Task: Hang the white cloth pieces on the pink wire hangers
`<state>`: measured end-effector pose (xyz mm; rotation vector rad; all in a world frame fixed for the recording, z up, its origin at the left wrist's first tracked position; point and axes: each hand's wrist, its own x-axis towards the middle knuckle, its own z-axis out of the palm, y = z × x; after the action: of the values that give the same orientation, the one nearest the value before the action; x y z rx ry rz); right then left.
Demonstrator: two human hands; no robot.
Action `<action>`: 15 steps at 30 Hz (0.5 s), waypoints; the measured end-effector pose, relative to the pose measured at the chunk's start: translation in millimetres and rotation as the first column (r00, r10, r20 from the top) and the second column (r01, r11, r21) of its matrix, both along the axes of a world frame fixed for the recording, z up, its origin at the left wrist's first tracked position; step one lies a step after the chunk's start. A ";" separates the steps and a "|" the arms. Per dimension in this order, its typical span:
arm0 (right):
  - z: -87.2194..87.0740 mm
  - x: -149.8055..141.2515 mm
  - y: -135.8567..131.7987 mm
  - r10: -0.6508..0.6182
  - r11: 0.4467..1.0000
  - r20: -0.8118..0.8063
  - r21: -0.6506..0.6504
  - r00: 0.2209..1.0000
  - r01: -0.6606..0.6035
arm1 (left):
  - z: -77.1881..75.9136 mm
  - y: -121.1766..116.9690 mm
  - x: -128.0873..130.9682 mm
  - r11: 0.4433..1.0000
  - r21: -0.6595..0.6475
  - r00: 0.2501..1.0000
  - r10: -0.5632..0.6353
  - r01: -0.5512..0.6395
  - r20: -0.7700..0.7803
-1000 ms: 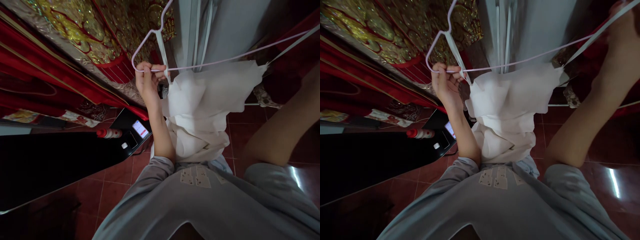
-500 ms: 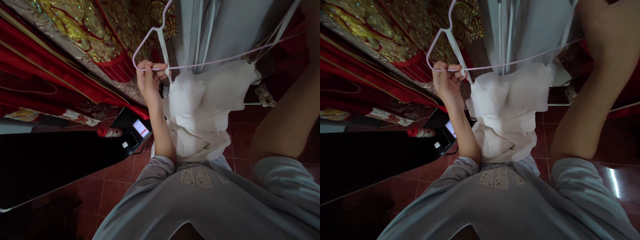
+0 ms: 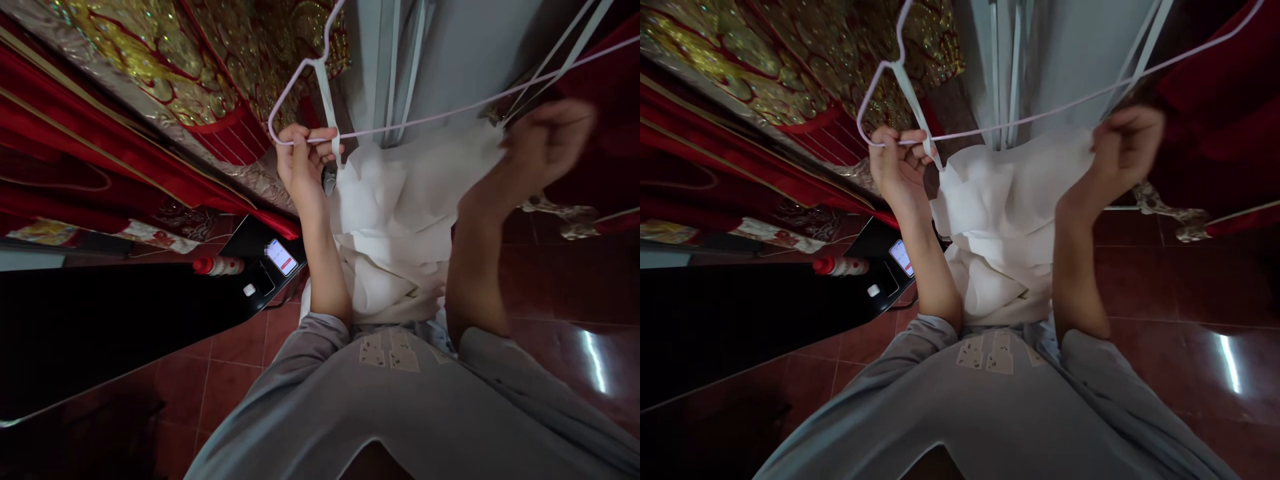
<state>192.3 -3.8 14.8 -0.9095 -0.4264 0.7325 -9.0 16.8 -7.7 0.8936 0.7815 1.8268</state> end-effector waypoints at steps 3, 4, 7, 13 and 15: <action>-14.6 -23.3 -3.3 0.241 0.967 -0.058 -0.070 0.969 -0.245 | 2.8 -6.2 7.4 0.999 0.042 0.999 0.031 -0.029 -0.030; -14.8 -27.2 -3.4 0.356 0.930 -0.084 -0.068 0.931 -0.362 | 3.8 -8.3 9.3 0.998 0.043 0.998 0.043 -0.041 -0.038; -8.2 -29.4 -3.8 0.597 0.802 -0.080 0.061 0.798 -0.594 | 5.3 -13.8 12.8 0.998 0.042 0.996 0.054 -0.051 -0.068; -12.8 -26.0 -13.9 0.654 0.756 -0.043 0.082 0.756 -0.649 | -7.1 -18.3 20.0 0.993 0.040 0.992 0.109 -0.107 -0.064; -18.6 -27.5 -16.8 0.661 0.749 -0.023 0.081 0.750 -0.658 | -10.8 -19.8 22.2 0.992 0.034 0.982 0.127 -0.123 -0.137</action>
<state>164.8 -20.6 -3.8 -0.6607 -0.7435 1.3841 13.2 -3.0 -18.5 1.0169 0.9214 1.9027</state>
